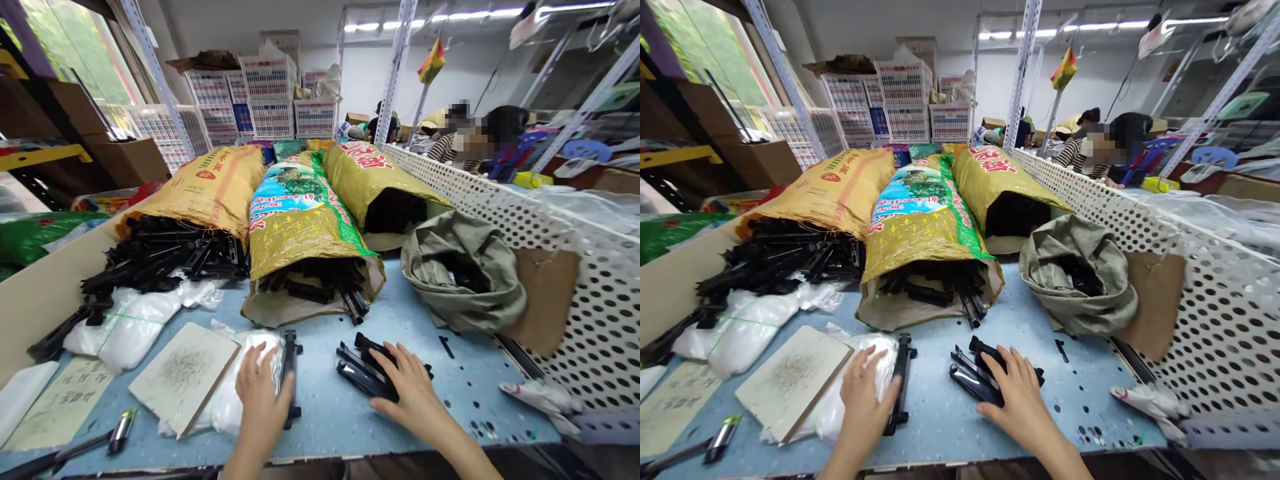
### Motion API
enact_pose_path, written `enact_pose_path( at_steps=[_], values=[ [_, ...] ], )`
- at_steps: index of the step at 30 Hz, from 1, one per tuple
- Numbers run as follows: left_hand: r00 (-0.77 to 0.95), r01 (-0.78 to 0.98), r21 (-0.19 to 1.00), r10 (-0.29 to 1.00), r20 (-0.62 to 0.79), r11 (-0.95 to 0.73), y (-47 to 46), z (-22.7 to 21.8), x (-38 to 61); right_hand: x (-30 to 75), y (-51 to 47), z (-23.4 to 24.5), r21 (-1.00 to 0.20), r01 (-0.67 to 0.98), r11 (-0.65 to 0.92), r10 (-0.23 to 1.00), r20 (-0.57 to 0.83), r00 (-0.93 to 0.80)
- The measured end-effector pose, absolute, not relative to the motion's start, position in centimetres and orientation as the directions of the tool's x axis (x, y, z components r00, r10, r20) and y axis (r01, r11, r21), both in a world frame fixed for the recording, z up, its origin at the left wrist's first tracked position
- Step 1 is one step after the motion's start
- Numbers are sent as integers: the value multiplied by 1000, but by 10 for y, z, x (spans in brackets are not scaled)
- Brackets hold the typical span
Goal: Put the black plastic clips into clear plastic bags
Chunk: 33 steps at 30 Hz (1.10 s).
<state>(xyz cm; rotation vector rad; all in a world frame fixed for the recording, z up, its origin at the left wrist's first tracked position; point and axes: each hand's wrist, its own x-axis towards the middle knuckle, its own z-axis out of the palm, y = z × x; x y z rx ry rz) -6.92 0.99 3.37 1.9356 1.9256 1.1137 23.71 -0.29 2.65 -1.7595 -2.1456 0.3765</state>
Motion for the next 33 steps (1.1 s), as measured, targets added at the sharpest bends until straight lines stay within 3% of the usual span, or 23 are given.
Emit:
enact_pose_path(
  at_steps=[3, 6, 11, 17, 22, 26, 28, 31, 33],
  values=[
    [62, 792, 588, 980, 190, -164, -15, 14, -36, 239, -13, 20, -232, 959, 163, 984, 106, -142],
    [175, 660, 729, 981, 83, -180, -4, 12, -6, 234, -4, 25, -173, 968, 184, 976, 148, -159],
    [102, 349, 933, 993, 52, -84, 26, 11, 25, 224, 9, 30, -280, 933, 228, 955, 250, -158],
    [-199, 120, 993, 979, 43, -20, 29, -12, 45, 189, 33, 19, -439, 819, 369, 889, 424, -173],
    [-378, 138, 989, 921, 93, -43, 87, 15, 13, 165, 62, 23, -425, 814, 396, 872, 452, -188],
    [-494, 231, 972, 856, 154, -42, 141, 52, -31, 182, 65, 24, -320, 913, 255, 906, 410, -109],
    [-513, 284, 958, 840, 177, -29, 145, 57, -35, 198, 63, 22, -330, 929, 170, 936, 349, -47],
    [-343, 380, 924, 922, 178, -37, 119, 43, -7, 217, 59, 14, -417, 904, 92, 971, 240, 12],
    [-156, 364, 931, 984, 87, -25, 92, 26, 23, 221, 54, 9, -495, 867, 61, 983, 179, 33]
  ],
)
